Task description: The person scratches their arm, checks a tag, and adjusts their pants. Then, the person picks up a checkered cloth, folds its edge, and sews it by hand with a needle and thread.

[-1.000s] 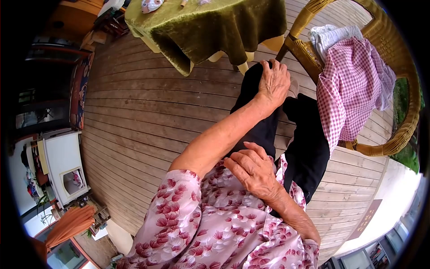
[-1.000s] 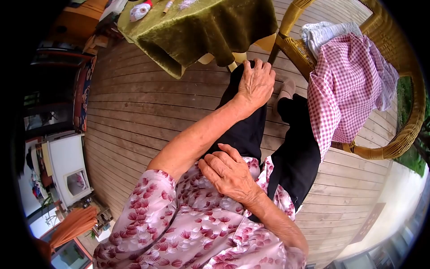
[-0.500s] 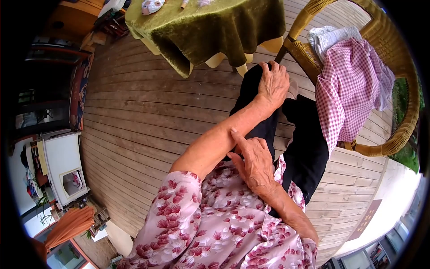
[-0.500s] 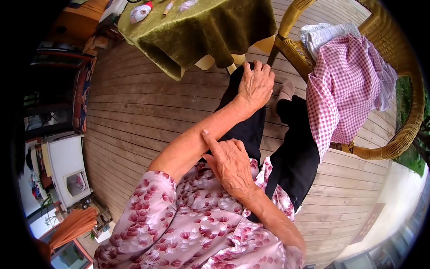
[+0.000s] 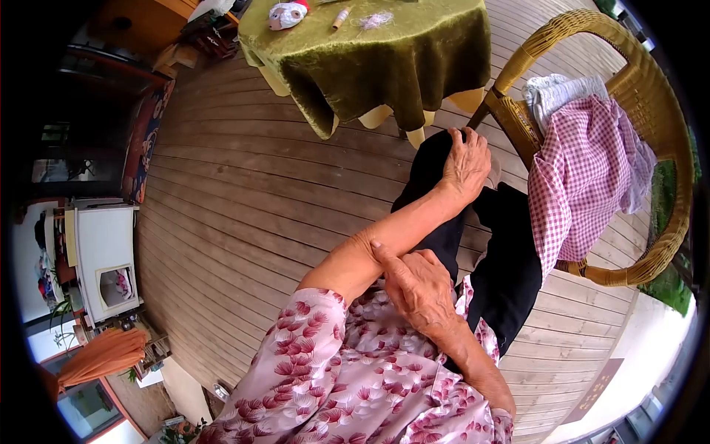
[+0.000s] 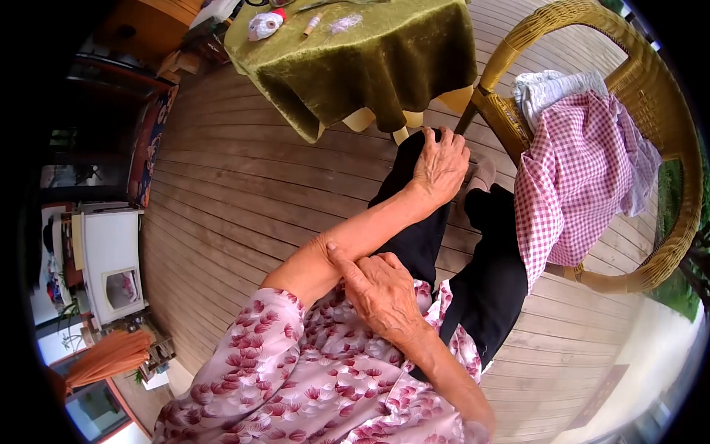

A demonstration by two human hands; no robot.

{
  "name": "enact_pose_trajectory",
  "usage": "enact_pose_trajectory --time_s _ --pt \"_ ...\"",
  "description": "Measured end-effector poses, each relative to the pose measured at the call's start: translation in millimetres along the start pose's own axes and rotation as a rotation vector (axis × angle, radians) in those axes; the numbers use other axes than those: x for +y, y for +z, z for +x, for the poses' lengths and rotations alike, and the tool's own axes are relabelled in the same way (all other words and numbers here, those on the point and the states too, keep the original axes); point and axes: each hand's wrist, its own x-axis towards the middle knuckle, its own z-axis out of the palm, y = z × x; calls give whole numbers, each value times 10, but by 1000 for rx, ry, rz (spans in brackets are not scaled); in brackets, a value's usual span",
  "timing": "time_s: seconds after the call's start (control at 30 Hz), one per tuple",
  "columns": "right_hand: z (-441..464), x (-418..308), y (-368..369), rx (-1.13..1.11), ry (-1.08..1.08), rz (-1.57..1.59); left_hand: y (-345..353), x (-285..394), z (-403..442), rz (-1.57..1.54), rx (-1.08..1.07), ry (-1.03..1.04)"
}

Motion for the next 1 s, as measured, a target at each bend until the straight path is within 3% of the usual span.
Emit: enact_pose_trajectory --time_s 0.17,0.3,0.4,0.43,0.57,0.73,1.0 --pt "54 155 -161 51 48 -263 -5 116 33 -35 -35 -27" --pt "-28 180 -323 -38 196 -208 -67 292 37 -115 -52 -19" --pt "-187 311 -410 82 240 -405 -11 556 30 -230 -5 -75" --pt "-215 275 -498 51 381 -515 -28 625 29 -257 -7 -83" --pt "-258 475 -606 192 346 -758 158 1028 128 -272 -36 -83" --pt "-271 447 -417 -14 397 -421 -85 979 14 -308 -82 9" --pt "220 18 -37 -416 29 -78 -281 854 -201 -222 31 54"
